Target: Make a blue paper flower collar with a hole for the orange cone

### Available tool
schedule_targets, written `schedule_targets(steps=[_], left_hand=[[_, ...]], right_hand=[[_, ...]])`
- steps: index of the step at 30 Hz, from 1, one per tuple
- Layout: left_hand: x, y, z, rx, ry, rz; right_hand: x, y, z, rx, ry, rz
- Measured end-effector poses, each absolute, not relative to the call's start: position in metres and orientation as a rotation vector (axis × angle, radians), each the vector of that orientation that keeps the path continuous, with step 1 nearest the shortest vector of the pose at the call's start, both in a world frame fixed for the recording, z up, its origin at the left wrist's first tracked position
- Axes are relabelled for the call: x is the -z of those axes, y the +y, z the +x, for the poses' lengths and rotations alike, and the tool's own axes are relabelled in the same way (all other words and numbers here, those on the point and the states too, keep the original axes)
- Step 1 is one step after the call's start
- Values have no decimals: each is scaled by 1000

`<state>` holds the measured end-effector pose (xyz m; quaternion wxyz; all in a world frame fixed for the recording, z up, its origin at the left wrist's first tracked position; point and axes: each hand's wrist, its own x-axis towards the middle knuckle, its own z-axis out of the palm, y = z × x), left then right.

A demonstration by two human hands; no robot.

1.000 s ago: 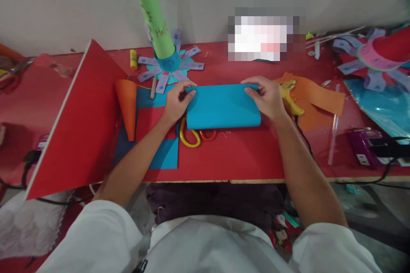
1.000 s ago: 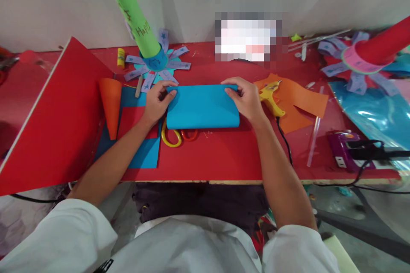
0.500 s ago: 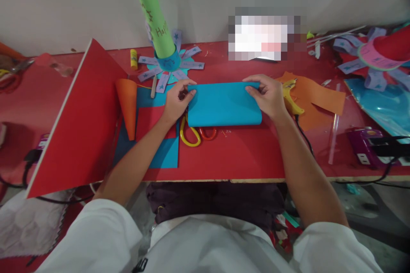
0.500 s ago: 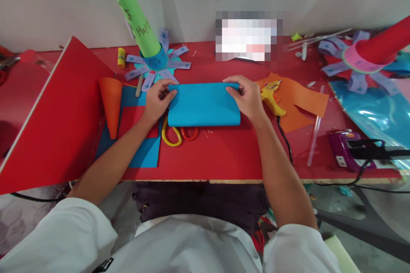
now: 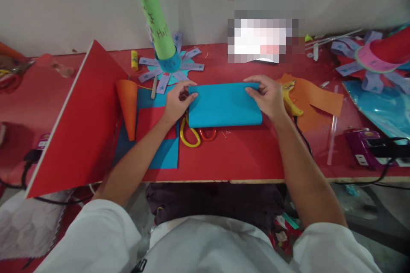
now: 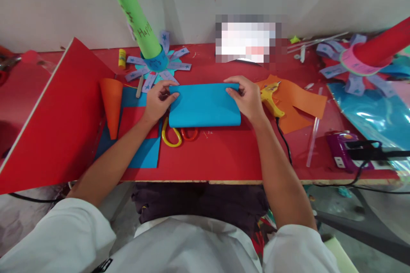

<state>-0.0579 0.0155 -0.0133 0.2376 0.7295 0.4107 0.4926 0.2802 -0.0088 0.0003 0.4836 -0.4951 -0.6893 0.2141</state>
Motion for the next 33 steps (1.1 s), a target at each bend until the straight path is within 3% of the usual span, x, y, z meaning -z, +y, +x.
schedule_targets(steps=[33], left_hand=[[12,19,-60,-1332,1219,1961]], right_hand=[[1,-5,282,-540,-1639,-1290]])
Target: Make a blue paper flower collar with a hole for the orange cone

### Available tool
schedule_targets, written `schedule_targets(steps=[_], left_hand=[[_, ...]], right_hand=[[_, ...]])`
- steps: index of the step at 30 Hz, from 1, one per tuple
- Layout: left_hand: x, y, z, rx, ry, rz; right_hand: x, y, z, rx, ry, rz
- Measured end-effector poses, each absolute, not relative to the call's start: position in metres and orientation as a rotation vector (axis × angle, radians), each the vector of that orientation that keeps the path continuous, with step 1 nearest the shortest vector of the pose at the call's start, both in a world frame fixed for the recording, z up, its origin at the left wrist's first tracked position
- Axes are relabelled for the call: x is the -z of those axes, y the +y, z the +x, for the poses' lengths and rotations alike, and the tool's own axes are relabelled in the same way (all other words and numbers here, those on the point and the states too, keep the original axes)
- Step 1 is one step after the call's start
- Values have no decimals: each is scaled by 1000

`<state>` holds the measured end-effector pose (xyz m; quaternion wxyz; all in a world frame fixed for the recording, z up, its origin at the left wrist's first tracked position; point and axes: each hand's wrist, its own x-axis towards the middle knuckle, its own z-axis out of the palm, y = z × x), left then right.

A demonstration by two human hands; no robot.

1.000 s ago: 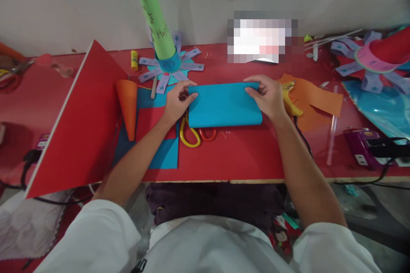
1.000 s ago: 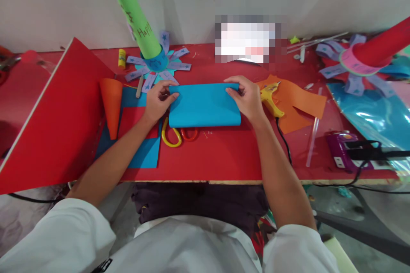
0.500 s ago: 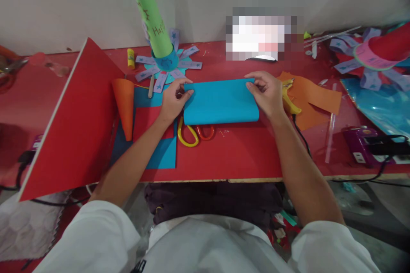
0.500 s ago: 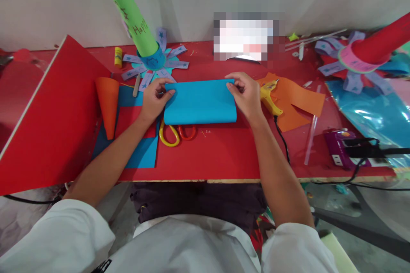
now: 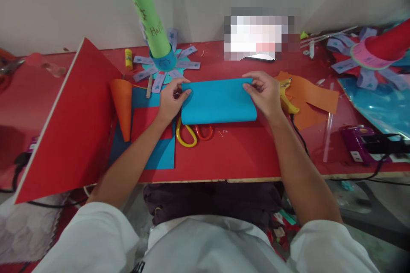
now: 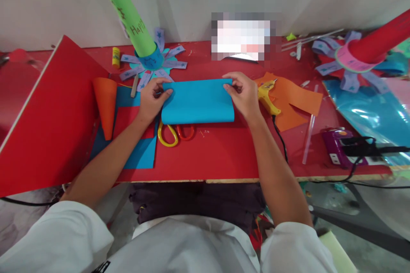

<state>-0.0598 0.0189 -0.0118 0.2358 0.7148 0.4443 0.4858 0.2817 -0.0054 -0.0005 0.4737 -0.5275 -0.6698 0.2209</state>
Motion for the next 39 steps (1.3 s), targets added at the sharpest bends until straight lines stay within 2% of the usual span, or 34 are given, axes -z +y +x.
schedule_targets(steps=[39], left_hand=[[11,18,-59,-1372,1212,2031]], right_hand=[[4,-4,285,-543,-1620,-1327]])
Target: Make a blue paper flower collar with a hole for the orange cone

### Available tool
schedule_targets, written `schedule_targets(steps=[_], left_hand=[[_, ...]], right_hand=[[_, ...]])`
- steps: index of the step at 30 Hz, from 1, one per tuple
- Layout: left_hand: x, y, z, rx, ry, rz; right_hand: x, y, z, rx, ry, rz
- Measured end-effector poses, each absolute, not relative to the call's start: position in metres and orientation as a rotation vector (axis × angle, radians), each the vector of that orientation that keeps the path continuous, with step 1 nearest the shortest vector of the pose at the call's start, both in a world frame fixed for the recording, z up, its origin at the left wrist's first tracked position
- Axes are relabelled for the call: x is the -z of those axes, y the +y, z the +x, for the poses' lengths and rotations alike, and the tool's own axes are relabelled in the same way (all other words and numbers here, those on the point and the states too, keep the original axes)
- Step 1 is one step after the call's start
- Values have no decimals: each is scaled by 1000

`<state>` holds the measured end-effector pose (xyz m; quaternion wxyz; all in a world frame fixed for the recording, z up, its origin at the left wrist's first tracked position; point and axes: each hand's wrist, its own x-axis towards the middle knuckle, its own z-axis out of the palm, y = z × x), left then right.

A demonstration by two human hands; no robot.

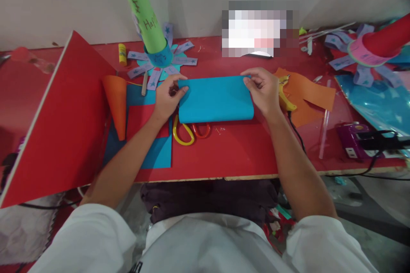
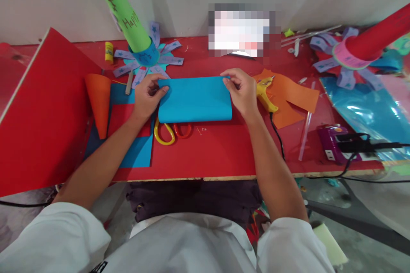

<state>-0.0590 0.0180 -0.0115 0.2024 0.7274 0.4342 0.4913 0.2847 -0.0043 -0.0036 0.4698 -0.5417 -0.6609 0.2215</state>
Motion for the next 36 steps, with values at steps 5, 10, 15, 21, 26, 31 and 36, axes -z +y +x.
schedule_targets(steps=[5,10,15,21,26,31,36], left_hand=[[10,17,-58,-1388,1186,2017],[9,16,-57,-1375,1194,2022],[9,15,-57,-1369,1207,2054],[7,14,-57,-1379,1170,2079],[7,13,-57,-1372,1194,2087],[8,13,-57,-1372,1232,2087],[7,12,-56,-1380,1205,2095]], right_hand=[[4,-3,285,-543,-1626,-1333],[5,-4,286,-533,-1627,-1294],[2,-6,282,-544,-1602,-1299],[-1,-7,279,-547,-1568,-1268],[3,-7,280,-535,-1566,-1292],[5,-6,282,-543,-1564,-1306],[1,-9,280,-527,-1563,-1294]])
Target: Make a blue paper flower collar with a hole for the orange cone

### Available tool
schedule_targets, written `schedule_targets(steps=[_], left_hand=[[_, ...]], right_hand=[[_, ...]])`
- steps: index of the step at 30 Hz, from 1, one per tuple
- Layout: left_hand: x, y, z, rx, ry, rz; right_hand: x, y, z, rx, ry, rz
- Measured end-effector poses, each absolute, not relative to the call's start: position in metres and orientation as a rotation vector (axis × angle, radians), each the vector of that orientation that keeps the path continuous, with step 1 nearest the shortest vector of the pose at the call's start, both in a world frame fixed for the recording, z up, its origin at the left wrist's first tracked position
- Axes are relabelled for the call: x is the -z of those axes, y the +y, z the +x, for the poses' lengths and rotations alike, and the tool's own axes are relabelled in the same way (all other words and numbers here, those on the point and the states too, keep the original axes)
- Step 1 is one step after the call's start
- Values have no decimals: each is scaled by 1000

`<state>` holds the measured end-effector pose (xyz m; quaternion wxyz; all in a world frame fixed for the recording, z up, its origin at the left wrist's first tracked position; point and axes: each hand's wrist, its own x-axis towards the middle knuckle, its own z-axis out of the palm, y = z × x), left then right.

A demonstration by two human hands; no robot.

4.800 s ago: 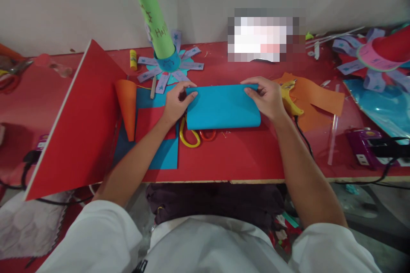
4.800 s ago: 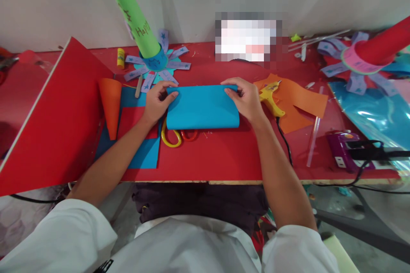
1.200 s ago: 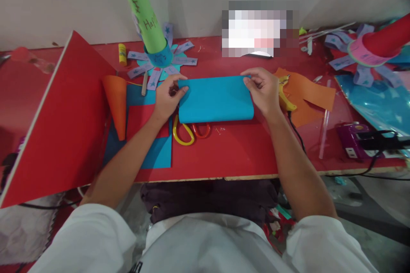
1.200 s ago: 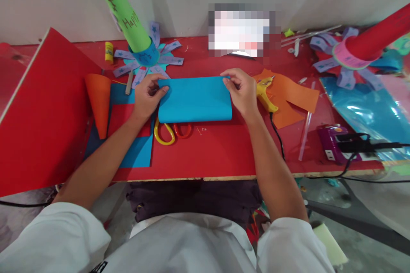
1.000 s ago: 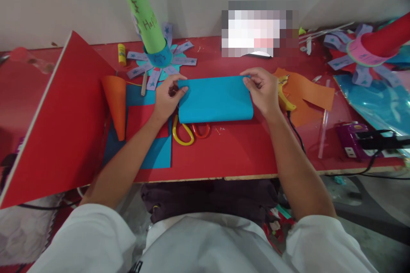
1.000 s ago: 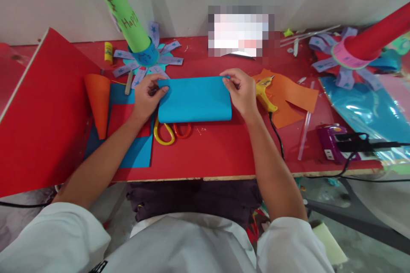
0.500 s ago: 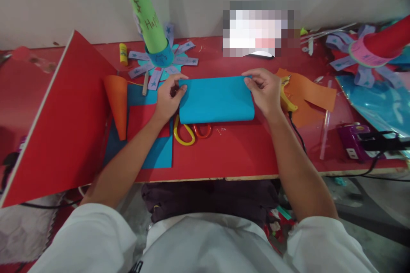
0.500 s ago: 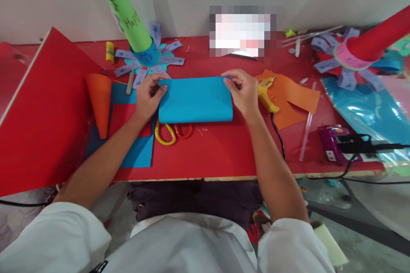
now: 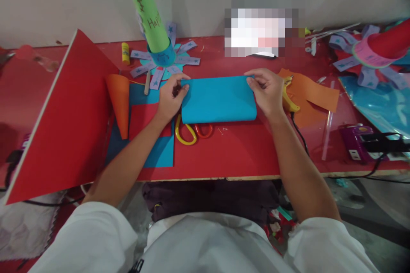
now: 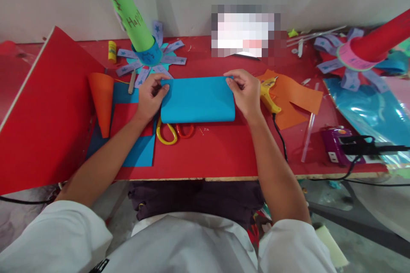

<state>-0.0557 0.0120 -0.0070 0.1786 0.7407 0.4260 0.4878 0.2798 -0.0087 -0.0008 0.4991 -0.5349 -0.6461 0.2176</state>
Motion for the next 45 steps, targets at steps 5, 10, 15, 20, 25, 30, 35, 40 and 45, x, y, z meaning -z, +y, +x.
schedule_targets(steps=[5,10,15,20,25,30,35,40,45], left_hand=[[7,11,-56,-1366,1189,2099],[8,11,-55,-1342,1224,2102],[5,16,-59,-1292,1236,2124],[-1,35,-65,-1168,1260,2271],[-7,63,-62,-1090,1251,2352],[-8,96,-61,-1014,1289,2312],[-6,109,-63,-804,1396,2294],[-3,109,-63,-667,1483,2310],[1,111,-63,-554,1470,2377]], right_hand=[[0,-10,277,-511,-1584,-1267],[3,-8,279,-475,-1624,-1276],[7,-6,277,-463,-1637,-1272],[14,-4,275,-452,-1610,-1280],[18,8,277,-464,-1562,-1299],[5,33,278,-450,-1663,-1493],[-10,64,274,-486,-1841,-1679],[-7,92,275,-502,-2037,-1691],[-3,101,278,-418,-2138,-1766]])
